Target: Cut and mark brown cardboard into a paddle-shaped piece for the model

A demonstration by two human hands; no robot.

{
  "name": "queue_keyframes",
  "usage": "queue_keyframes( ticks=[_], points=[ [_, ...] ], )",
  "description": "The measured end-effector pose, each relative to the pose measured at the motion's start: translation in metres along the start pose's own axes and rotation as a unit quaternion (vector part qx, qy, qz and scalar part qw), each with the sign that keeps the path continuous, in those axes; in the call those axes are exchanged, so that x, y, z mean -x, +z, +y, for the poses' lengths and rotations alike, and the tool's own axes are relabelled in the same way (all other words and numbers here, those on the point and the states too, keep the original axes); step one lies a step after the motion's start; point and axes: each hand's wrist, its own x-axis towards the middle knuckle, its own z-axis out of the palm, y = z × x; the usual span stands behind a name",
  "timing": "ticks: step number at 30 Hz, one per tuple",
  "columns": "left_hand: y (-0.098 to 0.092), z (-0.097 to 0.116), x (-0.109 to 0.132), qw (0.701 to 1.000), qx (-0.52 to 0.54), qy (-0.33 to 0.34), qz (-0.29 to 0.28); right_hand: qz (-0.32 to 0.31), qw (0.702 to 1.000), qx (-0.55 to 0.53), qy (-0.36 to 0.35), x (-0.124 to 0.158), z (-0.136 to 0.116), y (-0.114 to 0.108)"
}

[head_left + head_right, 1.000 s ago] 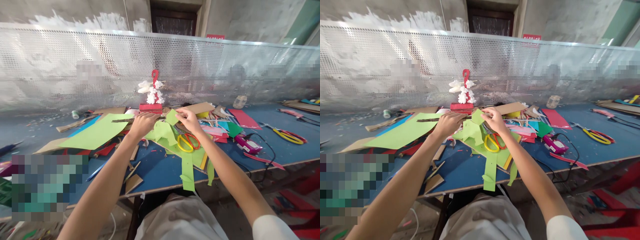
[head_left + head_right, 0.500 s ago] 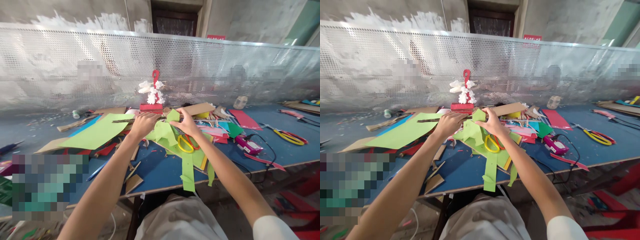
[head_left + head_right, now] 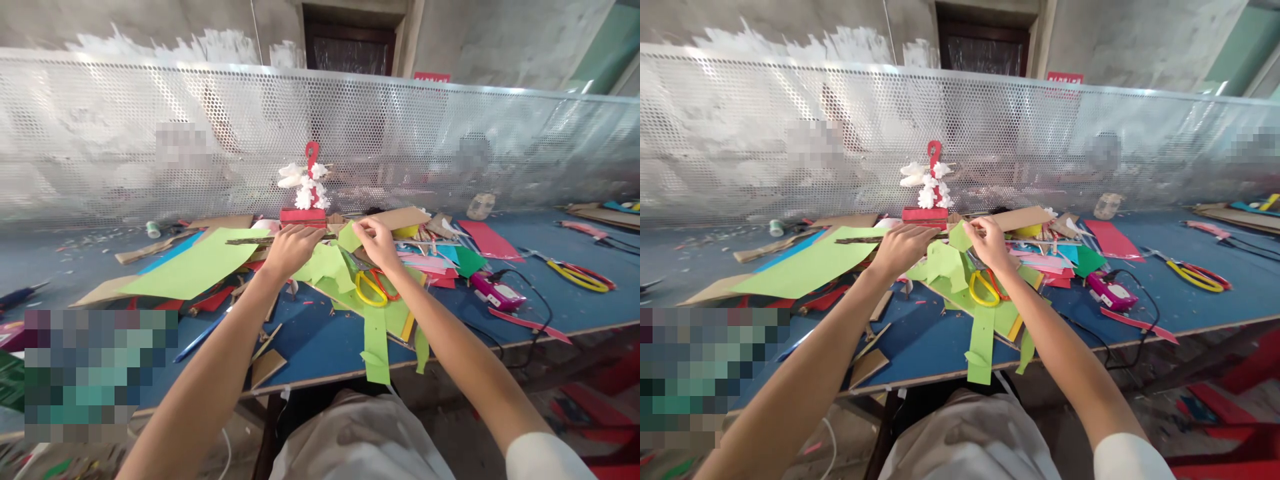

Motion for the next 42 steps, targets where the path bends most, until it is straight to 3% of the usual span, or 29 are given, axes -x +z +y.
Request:
queue_keyframes(
  ticks=[7, 13, 21, 30, 42],
  points=[
    [0.001, -0.001, 0.001, 1.000, -0.002, -0.006, 0.012, -0.004, 1.000, -0.027, 0.000, -0.004, 0.010, -0.002],
    [0.003, -0.009, 0.004, 0.999, 0.012, -0.025, 0.026, -0.058, 0.993, -0.091, 0.036, -0.006, 0.021, -0.002],
    [0.002, -0.008, 0.003, 0.998, 0.037, -0.041, 0.026, -0.114, 0.991, -0.065, 0.024, -0.004, 0.005, -0.010],
    [-0.003, 0.003, -0.002, 1.000, 0.008, -0.016, -0.003, -0.015, 0.997, 0.069, -0.026, 0.005, -0.011, 0.003],
    [0.000, 0.002, 0.000, 0.999, 0.012, -0.029, 0.013, -0.015, 0.999, -0.033, -0.006, -0.002, 0.005, -0.002]
  ],
)
